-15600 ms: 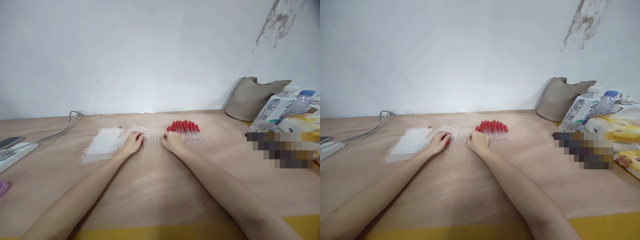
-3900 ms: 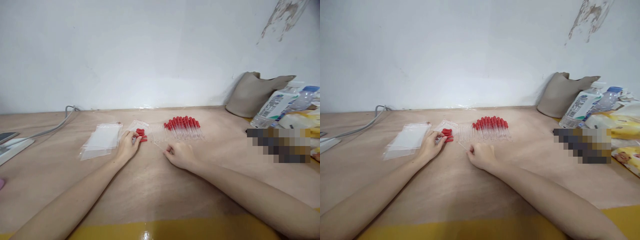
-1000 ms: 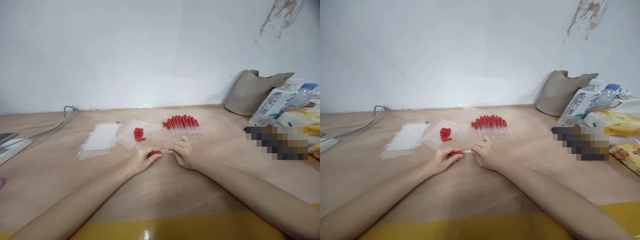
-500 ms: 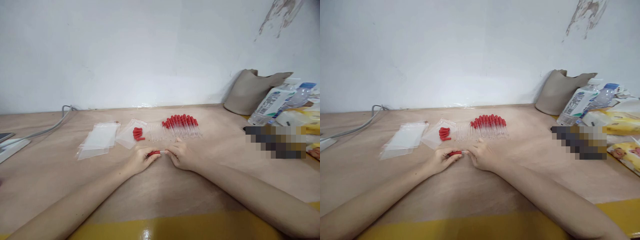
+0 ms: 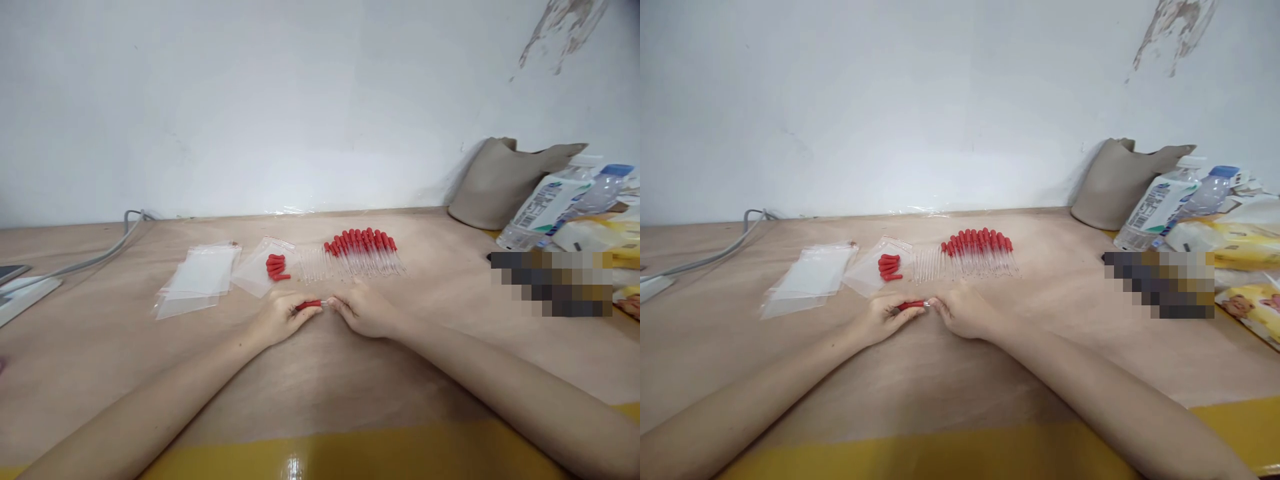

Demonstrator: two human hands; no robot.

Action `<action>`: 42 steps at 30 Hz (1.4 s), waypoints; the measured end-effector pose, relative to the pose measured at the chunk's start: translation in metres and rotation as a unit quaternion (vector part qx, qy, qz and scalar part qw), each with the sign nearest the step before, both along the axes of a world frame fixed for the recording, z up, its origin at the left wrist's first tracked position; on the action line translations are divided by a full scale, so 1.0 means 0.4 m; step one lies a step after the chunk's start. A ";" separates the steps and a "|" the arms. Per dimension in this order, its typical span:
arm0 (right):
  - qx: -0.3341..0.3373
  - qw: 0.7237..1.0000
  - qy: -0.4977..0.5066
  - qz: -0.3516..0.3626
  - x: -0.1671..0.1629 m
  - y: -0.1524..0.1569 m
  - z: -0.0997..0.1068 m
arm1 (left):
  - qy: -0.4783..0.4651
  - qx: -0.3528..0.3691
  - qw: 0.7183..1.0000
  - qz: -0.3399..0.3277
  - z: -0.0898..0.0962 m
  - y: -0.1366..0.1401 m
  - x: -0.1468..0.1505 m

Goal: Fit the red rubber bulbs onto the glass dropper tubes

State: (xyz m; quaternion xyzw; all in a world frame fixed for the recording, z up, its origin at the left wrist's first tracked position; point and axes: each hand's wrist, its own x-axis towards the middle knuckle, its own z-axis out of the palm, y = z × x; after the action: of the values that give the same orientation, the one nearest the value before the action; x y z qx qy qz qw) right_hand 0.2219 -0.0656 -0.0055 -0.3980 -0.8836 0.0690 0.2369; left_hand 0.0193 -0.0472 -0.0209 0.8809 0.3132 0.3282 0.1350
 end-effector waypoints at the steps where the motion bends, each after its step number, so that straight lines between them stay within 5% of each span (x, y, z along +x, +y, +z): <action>1: -0.014 1.000 -0.010 0.001 0.005 -0.001 0.012 | -0.006 0.007 1.000 0.006 0.000 0.003 -0.001; 5: -0.111 0.994 -0.014 -0.018 0.038 0.014 0.069 | -0.050 0.013 0.995 0.084 -0.007 0.017 -0.010; 9: -0.201 0.971 0.052 -0.116 0.048 0.072 0.098 | -0.008 -0.006 0.993 0.117 -0.007 0.027 -0.016; 14: -0.092 0.946 0.029 -0.311 -0.009 0.168 0.067 | 0.044 -0.001 0.994 0.101 0.001 0.025 -0.015; 18: -0.063 0.921 -0.021 -0.385 -0.051 0.215 0.036 | 0.048 -0.010 0.994 0.100 0.002 0.024 -0.014; 30: -0.083 0.913 -0.058 -0.395 -0.057 0.223 0.020 | 0.042 0.005 0.993 0.108 0.000 0.028 -0.017; 36: -0.055 0.929 -0.039 -0.364 -0.072 0.216 0.012 | 0.024 0.111 0.958 0.265 0.025 0.057 -0.062; 42: -0.065 0.932 -0.040 -0.356 -0.083 0.209 0.005 | 0.069 0.106 0.935 0.332 0.037 0.072 -0.091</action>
State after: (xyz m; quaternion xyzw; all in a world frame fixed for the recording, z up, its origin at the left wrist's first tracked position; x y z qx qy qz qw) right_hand 0.1888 0.0179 -0.0034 -0.7029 -0.6867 0.0211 0.1841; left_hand -0.0171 -0.0185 -0.0062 0.7565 0.5596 0.3242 -0.0978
